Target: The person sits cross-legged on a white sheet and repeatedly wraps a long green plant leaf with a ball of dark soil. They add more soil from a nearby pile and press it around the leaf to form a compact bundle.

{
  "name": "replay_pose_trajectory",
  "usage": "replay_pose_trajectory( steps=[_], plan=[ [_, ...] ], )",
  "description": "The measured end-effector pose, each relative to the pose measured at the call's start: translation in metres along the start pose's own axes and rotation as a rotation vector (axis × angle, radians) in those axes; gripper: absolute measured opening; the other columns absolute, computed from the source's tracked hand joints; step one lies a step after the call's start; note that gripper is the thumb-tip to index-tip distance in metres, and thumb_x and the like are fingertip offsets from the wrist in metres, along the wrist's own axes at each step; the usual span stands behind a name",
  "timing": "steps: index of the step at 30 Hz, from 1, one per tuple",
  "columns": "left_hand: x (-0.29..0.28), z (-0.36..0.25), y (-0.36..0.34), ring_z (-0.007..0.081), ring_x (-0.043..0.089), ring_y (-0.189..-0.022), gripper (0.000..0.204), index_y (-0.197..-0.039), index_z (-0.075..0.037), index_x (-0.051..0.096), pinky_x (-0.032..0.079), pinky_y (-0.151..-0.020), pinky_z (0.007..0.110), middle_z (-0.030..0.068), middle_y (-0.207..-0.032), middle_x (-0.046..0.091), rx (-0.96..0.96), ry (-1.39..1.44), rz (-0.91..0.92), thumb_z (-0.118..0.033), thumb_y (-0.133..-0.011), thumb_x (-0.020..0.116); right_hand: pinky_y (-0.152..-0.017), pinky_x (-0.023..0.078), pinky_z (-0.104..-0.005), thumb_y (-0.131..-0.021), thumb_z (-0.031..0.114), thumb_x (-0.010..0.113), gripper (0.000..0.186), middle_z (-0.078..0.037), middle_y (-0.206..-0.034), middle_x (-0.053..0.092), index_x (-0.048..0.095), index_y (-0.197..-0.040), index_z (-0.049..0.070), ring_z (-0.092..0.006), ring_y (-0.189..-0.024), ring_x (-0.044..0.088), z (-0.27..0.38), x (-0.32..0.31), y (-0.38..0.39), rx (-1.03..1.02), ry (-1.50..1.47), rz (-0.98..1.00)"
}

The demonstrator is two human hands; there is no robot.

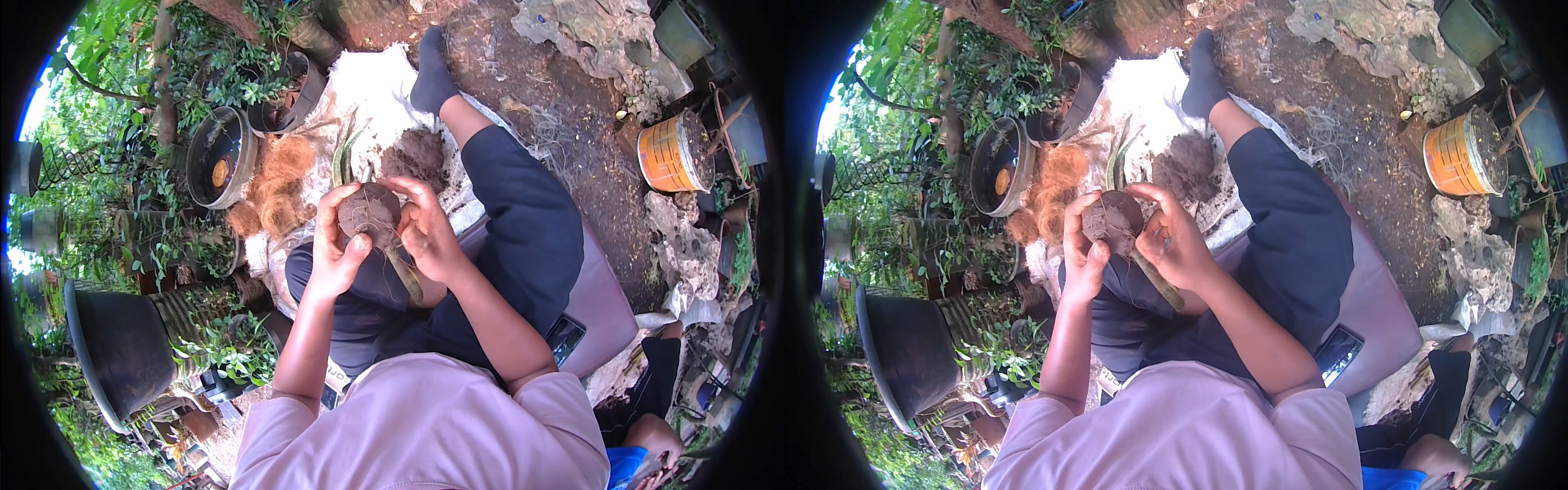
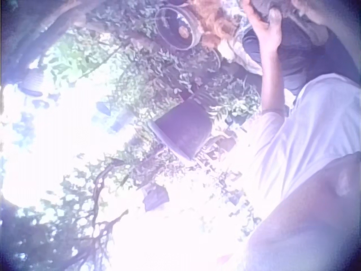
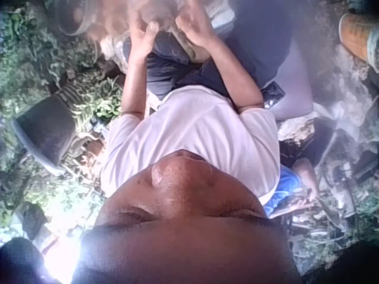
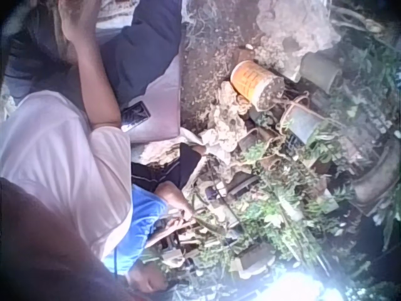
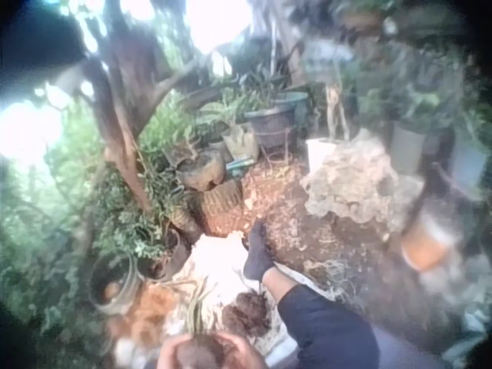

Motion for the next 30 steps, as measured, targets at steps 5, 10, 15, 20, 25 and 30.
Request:
replay_pose_trajectory(
  steps=[5, 10, 15, 20, 25, 30],
  plan=[
    [0.002, 0.001, -0.005, 0.0345, 0.034, -0.142, 0.075, -0.141, -0.004, 0.038, 0.03, -0.113, 0.046, 0.0217, -0.147, 0.039, 0.116, -0.168, 0.018, -0.042, -0.087, 0.072, -0.089, 0.047, -0.0358, -0.094, 0.052, 0.06, 0.081, -0.013, -0.143, 0.046, 0.026, -0.152, 0.006, -0.0205, -0.112, 0.055, -0.003, 0.011, -0.001, -0.027, 0.024, 0.068],
    [-0.009, -0.018, -0.01, 0.0331, 0.039, -0.139, 0.086, -0.145, -0.006, 0.037, 0.032, -0.113, 0.045, 0.021, -0.148, 0.04, 0.099, -0.342, 0.186, -0.041, -0.08, 0.079, -0.099, 0.045, -0.0387, -0.096, 0.045, 0.06, 0.074, -0.015, -0.14, 0.049, 0.029, -0.151, 0.007, -0.0273, -0.123, 0.055, 0.002, 0.004, 0.006, 0.128, 0.022, 0.096],
    [-0.019, -0.051, -0.024, 0.0344, 0.057, -0.123, 0.099, -0.146, -0.006, 0.04, 0.044, -0.105, 0.042, 0.0198, -0.133, 0.057, 0.042, -0.683, 0.374, -0.037, -0.065, 0.089, -0.098, 0.046, -0.0377, -0.095, 0.036, 0.062, 0.067, -0.019, -0.128, 0.059, 0.034, -0.148, 0.005, -0.0284, -0.117, 0.061, 0.009, 0.009, 0.003, -0.018, 0.257, 0.161],
    [-0.012, -0.06, -0.032, 0.034, 0.068, -0.105, 0.085, -0.139, -0.007, 0.049, 0.053, -0.092, 0.039, 0.0185, -0.116, 0.068, -0.005, -0.662, 0.496, -0.034, -0.067, 0.086, -0.088, 0.051, -0.0408, -0.094, 0.043, 0.061, 0.072, -0.023, -0.118, 0.064, 0.034, -0.146, 0.0, -0.0364, -0.108, 0.065, 0.006, 0.011, 0.008, 0.036, 0.305, 0.211],
    [-0.009, -0.048, -0.029, 0.0347, 0.067, -0.107, 0.074, -0.134, -0.006, 0.052, 0.052, -0.091, 0.04, 0.0193, -0.119, 0.066, 0.087, -0.644, 0.46, -0.04, -0.074, 0.08, -0.084, 0.052, -0.0444, -0.093, 0.048, 0.06, 0.077, -0.027, -0.117, 0.062, 0.034, -0.145, -0.002, -0.0435, -0.103, 0.065, 0.004, 0.005, 0.012, -0.056, 0.406, 0.178],
    [-0.009, -0.035, -0.024, 0.0375, 0.065, -0.107, 0.062, -0.13, -0.003, 0.054, 0.05, -0.093, 0.043, 0.0208, -0.118, 0.065, 0.2, -0.533, 0.41, -0.039, -0.082, 0.071, -0.084, 0.052, -0.0451, -0.094, 0.048, 0.059, 0.076, -0.028, -0.117, 0.062, 0.034, -0.144, -0.003, -0.045, -0.102, 0.064, 0.0, 0.005, 0.014, -0.127, 0.449, 0.167]
  ],
)
Point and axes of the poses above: each hand's wrist, its own y-axis away from the middle knuckle, its own x-axis out of the palm, z = x × y, the point moved 3 cm from there along -y, towards the middle knuckle
